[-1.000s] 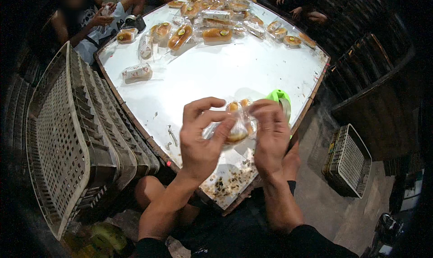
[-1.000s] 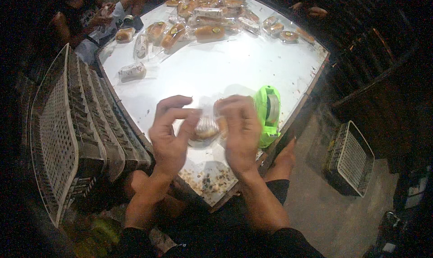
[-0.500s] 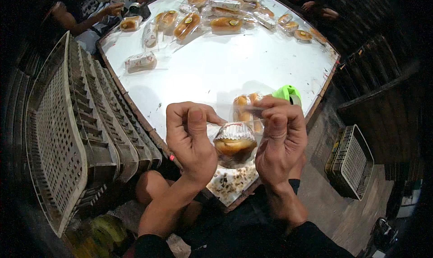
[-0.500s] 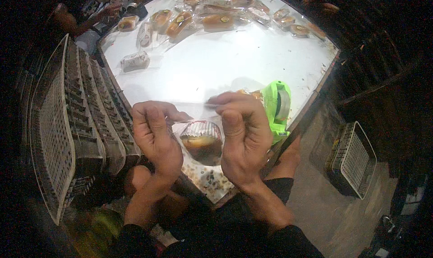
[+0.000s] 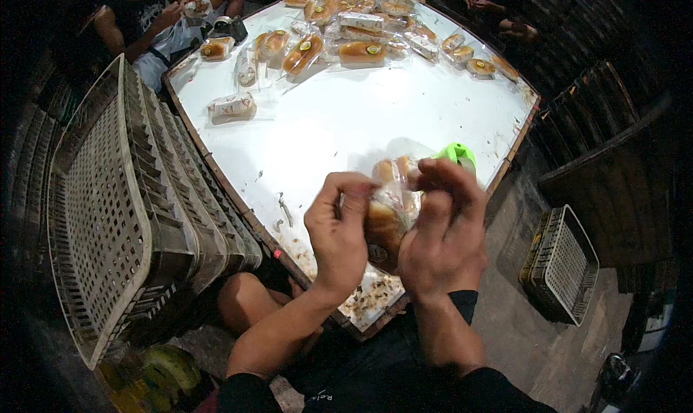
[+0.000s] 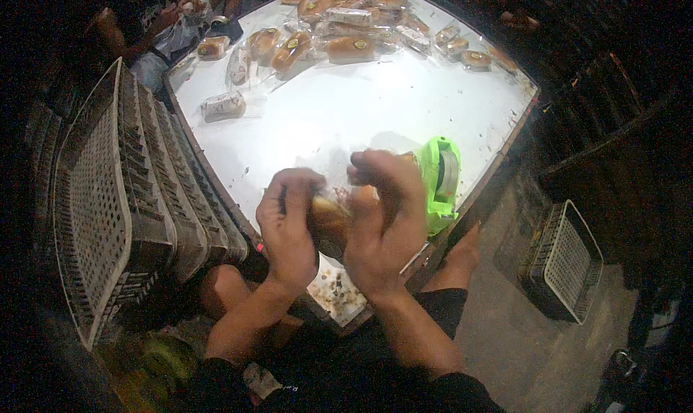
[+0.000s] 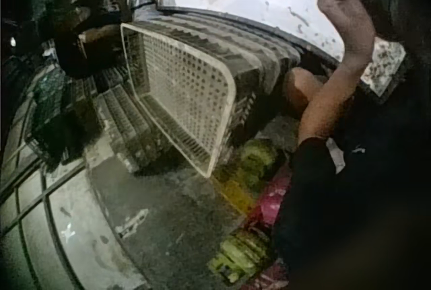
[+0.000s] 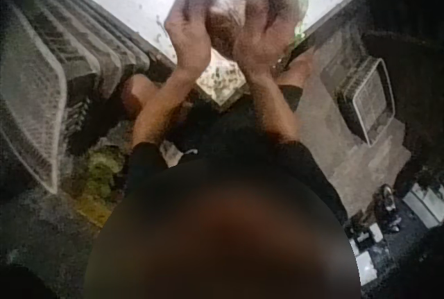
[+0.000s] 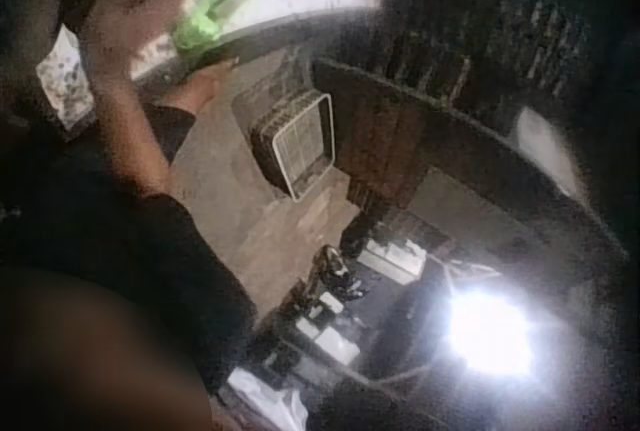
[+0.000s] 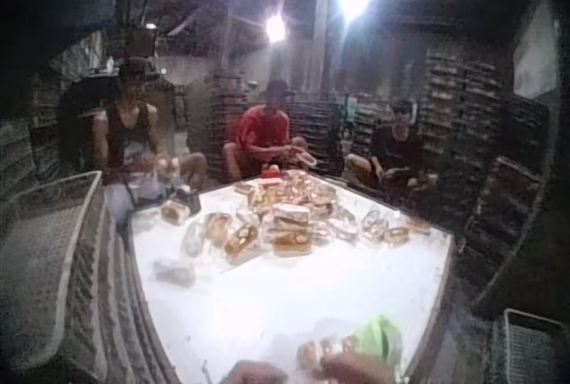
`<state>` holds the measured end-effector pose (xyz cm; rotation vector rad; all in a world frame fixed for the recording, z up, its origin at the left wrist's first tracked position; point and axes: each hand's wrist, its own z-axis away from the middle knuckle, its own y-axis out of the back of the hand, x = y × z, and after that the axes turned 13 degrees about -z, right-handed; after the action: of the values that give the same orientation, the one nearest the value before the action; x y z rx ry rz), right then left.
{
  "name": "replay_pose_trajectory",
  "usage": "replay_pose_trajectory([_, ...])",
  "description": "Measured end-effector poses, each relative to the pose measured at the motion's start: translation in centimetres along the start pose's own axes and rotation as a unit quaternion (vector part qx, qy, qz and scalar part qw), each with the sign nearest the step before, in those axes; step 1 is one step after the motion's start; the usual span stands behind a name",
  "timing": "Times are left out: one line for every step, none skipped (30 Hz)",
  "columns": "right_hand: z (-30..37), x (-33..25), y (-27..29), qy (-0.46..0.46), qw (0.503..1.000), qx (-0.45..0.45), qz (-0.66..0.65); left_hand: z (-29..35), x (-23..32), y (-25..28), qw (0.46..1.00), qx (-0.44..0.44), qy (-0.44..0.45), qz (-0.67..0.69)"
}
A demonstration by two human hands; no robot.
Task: The person sits on the floor and packages individual bread rolls into clear plastic bags using a handheld tape dispenser. They place the sealed packages on a white table and periodically move a stack of plastic crates to the side.
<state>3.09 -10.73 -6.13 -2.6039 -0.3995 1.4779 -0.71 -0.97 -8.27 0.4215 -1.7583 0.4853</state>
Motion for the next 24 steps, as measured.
replay_pose_trajectory([0.3, 0.1, 0.1, 0.13, 0.986, -0.087, 0.051, 0.1, 0.2, 0.0, 0.994, 0.001, 0.062, 0.086])
replay_pose_trajectory([0.9, -0.1, 0.2, 0.132, 0.979, -0.126, 0.089, 0.0, 0.2, 0.0, 0.996, -0.003, 0.061, 0.058])
replay_pose_trajectory([1.2, 0.0, 0.2, 0.073, 0.979, -0.14, 0.127, 0.0, 0.4, -0.1, 0.997, -0.012, 0.066, 0.04])
replay_pose_trajectory([1.5, -0.1, 0.4, 0.036, 0.977, -0.151, 0.147, 0.0, 0.4, -0.3, 0.997, -0.023, 0.075, 0.021])
replay_pose_trajectory([1.3, -0.1, 0.7, 0.026, 0.975, -0.153, 0.159, 0.0, 0.5, -0.6, 0.999, -0.031, 0.007, -0.04])
replay_pose_trajectory([1.3, -0.2, 0.7, -0.016, 0.981, -0.133, 0.138, -0.2, 0.6, -0.8, 0.999, -0.006, -0.009, -0.042])
replay_pose_trajectory([0.7, -0.3, 1.1, -0.008, 0.977, -0.164, 0.137, -0.3, 0.5, -1.0, 0.999, 0.017, -0.024, -0.045])
replay_pose_trajectory([0.2, -0.3, 1.4, 0.001, 0.971, -0.195, 0.136, -0.6, 0.4, -1.1, 0.997, 0.041, -0.041, -0.046])
replay_pose_trajectory([-0.1, -0.4, 1.6, 0.034, 0.972, -0.171, 0.159, -0.8, 0.2, -1.2, 0.997, 0.032, -0.064, -0.019])
replay_pose_trajectory([-0.6, -0.5, 1.8, 0.037, 0.967, -0.174, 0.184, -1.2, -0.1, -1.2, 0.998, 0.017, -0.054, -0.028])
replay_pose_trajectory([-0.7, -0.6, 1.8, 0.04, 0.961, -0.179, 0.208, -1.5, -0.3, -1.0, 0.998, -0.012, -0.053, -0.041])
replay_pose_trajectory([-0.9, -0.7, 1.9, 0.03, 0.963, -0.158, 0.217, -1.7, -0.4, -0.9, 0.997, -0.029, -0.04, -0.06])
replay_pose_trajectory([-0.9, -0.7, 1.9, -0.04, 0.984, -0.126, 0.118, -1.7, -0.5, -1.0, 0.998, -0.042, 0.004, -0.053])
replay_pose_trajectory([-0.9, -0.8, 2.0, -0.029, 0.984, -0.117, 0.131, -1.7, -0.6, -0.9, 0.998, -0.047, 0.004, -0.047])
replay_pose_trajectory([-1.0, -0.7, 2.1, -0.017, 0.983, -0.114, 0.146, -1.6, -0.7, -0.9, 0.998, -0.042, 0.008, -0.043])
replay_pose_trajectory([-0.8, -0.6, 2.2, 0.026, 0.976, -0.129, 0.175, -1.6, -0.7, -0.9, 0.998, -0.038, 0.005, -0.044])
replay_pose_trajectory([-1.0, -0.3, 2.5, 0.113, 0.938, -0.161, 0.284, -1.4, -0.7, -1.0, 0.999, -0.02, -0.024, -0.027])
replay_pose_trajectory([-0.8, -0.1, 2.6, 0.137, 0.937, -0.15, 0.284, -1.4, -0.7, -1.0, 0.999, -0.011, -0.041, -0.01])
replay_pose_trajectory([-1.0, 0.3, 2.7, 0.159, 0.937, -0.128, 0.284, -1.4, -0.7, -1.1, 0.998, 0.004, -0.057, 0.007])
replay_pose_trajectory([-0.9, 0.7, 2.6, 0.161, 0.938, -0.1, 0.291, -1.5, -0.8, -1.1, 0.995, -0.035, -0.092, -0.018])
replay_pose_trajectory([-0.9, 1.1, 2.4, 0.155, 0.947, -0.097, 0.265, -1.5, -1.0, -1.1, 0.993, -0.033, -0.102, -0.049])
replay_pose_trajectory([-0.6, 1.5, 2.0, 0.108, 0.974, -0.076, 0.184, -1.6, -1.2, -1.0, 0.991, -0.059, -0.099, -0.062])
replay_pose_trajectory([-0.2, 1.8, 1.5, 0.043, 0.993, -0.05, 0.101, -1.6, -1.4, -0.9, 0.988, -0.081, -0.091, -0.099])
replay_pose_trajectory([0.1, 2.1, 1.1, -0.033, 0.999, -0.009, 0.003, -1.7, -1.7, -0.9, 0.987, -0.09, -0.062, -0.118])
